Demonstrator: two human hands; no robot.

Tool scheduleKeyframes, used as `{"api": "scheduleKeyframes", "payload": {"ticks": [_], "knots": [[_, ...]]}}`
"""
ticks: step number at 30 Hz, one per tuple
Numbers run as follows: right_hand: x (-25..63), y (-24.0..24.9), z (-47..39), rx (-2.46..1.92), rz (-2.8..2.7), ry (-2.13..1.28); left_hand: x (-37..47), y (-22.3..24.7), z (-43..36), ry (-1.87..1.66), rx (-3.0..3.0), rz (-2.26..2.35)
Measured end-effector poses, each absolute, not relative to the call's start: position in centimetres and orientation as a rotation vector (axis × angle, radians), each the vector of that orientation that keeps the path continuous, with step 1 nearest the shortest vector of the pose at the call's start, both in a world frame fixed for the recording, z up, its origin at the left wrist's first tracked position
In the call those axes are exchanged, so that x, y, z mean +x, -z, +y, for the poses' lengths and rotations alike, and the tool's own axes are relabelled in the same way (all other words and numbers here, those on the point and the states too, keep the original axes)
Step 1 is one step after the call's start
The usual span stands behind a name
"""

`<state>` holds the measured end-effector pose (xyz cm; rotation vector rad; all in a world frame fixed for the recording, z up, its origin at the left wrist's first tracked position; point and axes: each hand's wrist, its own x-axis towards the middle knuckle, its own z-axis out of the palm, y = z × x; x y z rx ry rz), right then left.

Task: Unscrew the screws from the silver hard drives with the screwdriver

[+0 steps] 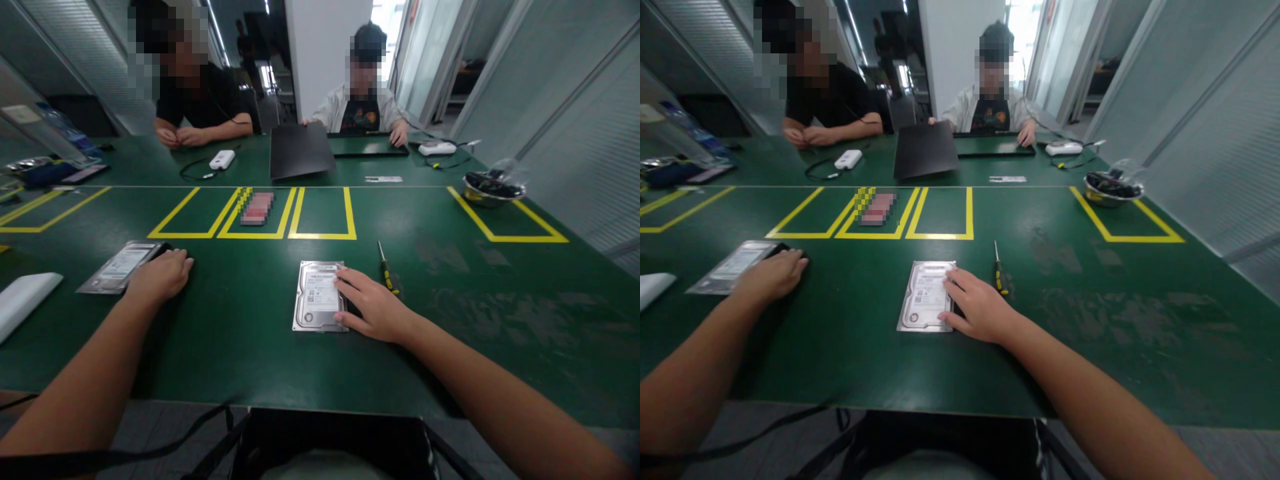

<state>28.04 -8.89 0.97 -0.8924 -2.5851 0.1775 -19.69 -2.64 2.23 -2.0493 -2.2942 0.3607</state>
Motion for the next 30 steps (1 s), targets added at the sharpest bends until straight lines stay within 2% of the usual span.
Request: {"api": "scheduleKeyframes", "payload": {"ticks": [11,16,22,30], "knots": [[28.0,-0.9,-8.9,-0.897,-2.581,-0.175,-19.9,-3.0,-5.9,-0.374,-1.951,-2.196],[28.1,-1.0,-9.0,-0.893,-2.572,-0.203,-19.5,-2.9,-8.4,-0.371,-1.736,-2.307],[28.0,-1.1,-9.0,-0.896,-2.589,-0.172,-18.8,-0.3,-9.8,-0.112,-1.798,-2.524],[28.1,-0.9,-9.1,-0.891,-2.564,-0.196,-18.2,-0.1,-6.4,0.13,-1.787,-2.631]]}}
